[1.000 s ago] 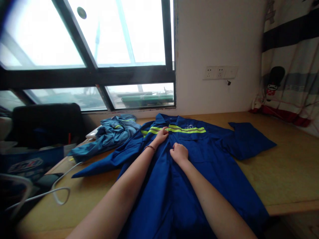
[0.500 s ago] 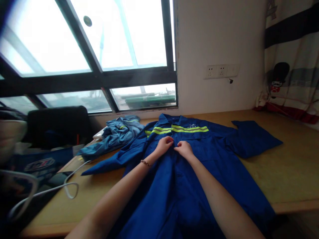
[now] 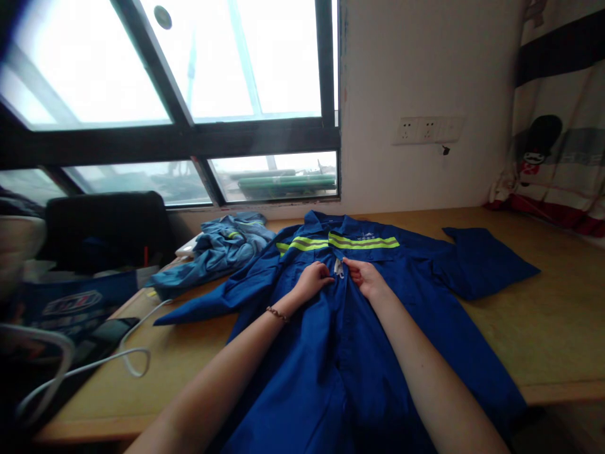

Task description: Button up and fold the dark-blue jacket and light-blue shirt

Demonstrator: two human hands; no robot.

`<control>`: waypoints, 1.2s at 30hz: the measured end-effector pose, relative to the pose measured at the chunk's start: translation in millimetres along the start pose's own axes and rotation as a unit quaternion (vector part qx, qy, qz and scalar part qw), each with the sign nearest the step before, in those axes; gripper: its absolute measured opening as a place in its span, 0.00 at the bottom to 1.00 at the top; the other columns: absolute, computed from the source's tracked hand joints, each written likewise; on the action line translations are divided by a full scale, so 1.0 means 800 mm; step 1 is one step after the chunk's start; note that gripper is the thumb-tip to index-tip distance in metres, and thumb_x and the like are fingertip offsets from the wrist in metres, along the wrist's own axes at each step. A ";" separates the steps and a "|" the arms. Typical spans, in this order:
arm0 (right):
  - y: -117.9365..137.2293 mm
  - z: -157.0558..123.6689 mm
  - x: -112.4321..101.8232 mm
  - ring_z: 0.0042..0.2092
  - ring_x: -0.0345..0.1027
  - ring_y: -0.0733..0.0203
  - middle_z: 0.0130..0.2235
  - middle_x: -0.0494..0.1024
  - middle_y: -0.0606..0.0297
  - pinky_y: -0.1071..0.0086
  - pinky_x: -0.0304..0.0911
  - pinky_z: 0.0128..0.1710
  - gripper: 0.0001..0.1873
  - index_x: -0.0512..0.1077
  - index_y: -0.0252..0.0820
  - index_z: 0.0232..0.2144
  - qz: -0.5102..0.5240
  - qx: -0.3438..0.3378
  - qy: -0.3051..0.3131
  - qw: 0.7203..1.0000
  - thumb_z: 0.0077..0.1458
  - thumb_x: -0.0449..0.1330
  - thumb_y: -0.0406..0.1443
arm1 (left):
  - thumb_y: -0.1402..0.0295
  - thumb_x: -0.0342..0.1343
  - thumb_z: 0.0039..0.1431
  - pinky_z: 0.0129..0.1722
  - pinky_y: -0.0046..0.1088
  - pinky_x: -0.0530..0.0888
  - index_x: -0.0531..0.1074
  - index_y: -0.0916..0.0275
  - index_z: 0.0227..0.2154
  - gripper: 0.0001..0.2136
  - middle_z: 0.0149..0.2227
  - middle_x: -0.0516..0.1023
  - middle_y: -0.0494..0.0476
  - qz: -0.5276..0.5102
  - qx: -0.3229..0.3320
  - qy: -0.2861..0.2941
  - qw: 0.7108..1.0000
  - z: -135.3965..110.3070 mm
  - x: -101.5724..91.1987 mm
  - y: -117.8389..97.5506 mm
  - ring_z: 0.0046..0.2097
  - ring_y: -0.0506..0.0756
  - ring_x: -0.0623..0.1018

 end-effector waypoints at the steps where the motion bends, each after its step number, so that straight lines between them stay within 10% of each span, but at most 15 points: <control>1: -0.001 -0.001 0.001 0.14 0.55 0.70 0.14 0.65 0.67 0.76 0.47 0.11 0.11 0.66 0.38 0.19 0.013 0.018 0.004 1.000 0.47 0.56 0.40 | 0.67 0.62 0.39 0.25 0.23 0.64 0.68 0.64 0.19 0.08 0.23 0.69 0.52 -0.037 -0.022 0.007 0.999 0.002 0.000 0.001 0.25 0.49 0.68; 6: -0.013 -0.006 0.013 0.13 0.46 0.75 0.13 0.59 0.73 0.78 0.39 0.10 0.10 0.64 0.37 0.19 0.143 0.121 0.037 0.982 0.45 0.58 0.37 | 0.63 0.58 0.45 0.24 0.23 0.69 0.67 0.67 0.24 0.11 0.23 0.74 0.57 -0.362 -0.225 0.086 0.901 0.000 0.011 0.005 0.23 0.49 0.73; 11: -0.020 -0.009 0.019 0.12 0.41 0.78 0.11 0.54 0.77 0.79 0.34 0.10 0.16 0.58 0.38 0.14 0.155 0.126 0.035 0.979 0.38 0.63 0.36 | 0.70 0.60 0.45 0.32 0.27 0.74 0.66 0.70 0.28 0.10 0.29 0.76 0.64 -0.515 -0.252 0.124 0.810 -0.009 0.015 0.002 0.32 0.54 0.77; 25: -0.012 -0.015 0.014 0.13 0.50 0.74 0.11 0.62 0.71 0.77 0.42 0.12 0.16 0.68 0.35 0.15 -0.017 0.023 -0.078 0.997 0.36 0.62 0.44 | 0.70 0.60 0.44 0.31 0.27 0.74 0.66 0.69 0.27 0.10 0.28 0.76 0.62 -0.523 -0.210 0.107 0.819 -0.012 0.021 0.009 0.31 0.55 0.78; 36: -0.003 -0.016 0.023 0.17 0.62 0.70 0.19 0.72 0.65 0.78 0.54 0.15 0.09 0.69 0.35 0.23 -0.073 0.011 -0.045 0.996 0.42 0.57 0.38 | 0.65 0.60 0.44 0.29 0.26 0.75 0.67 0.69 0.27 0.12 0.24 0.75 0.58 -0.500 -0.226 0.083 0.832 -0.010 0.024 0.013 0.26 0.52 0.76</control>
Point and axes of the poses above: each hand's wrist, its own z-axis towards the middle knuckle, its own x-axis out of the palm, y = z × x, the point moved 5 cm from there along z, towards the middle knuckle
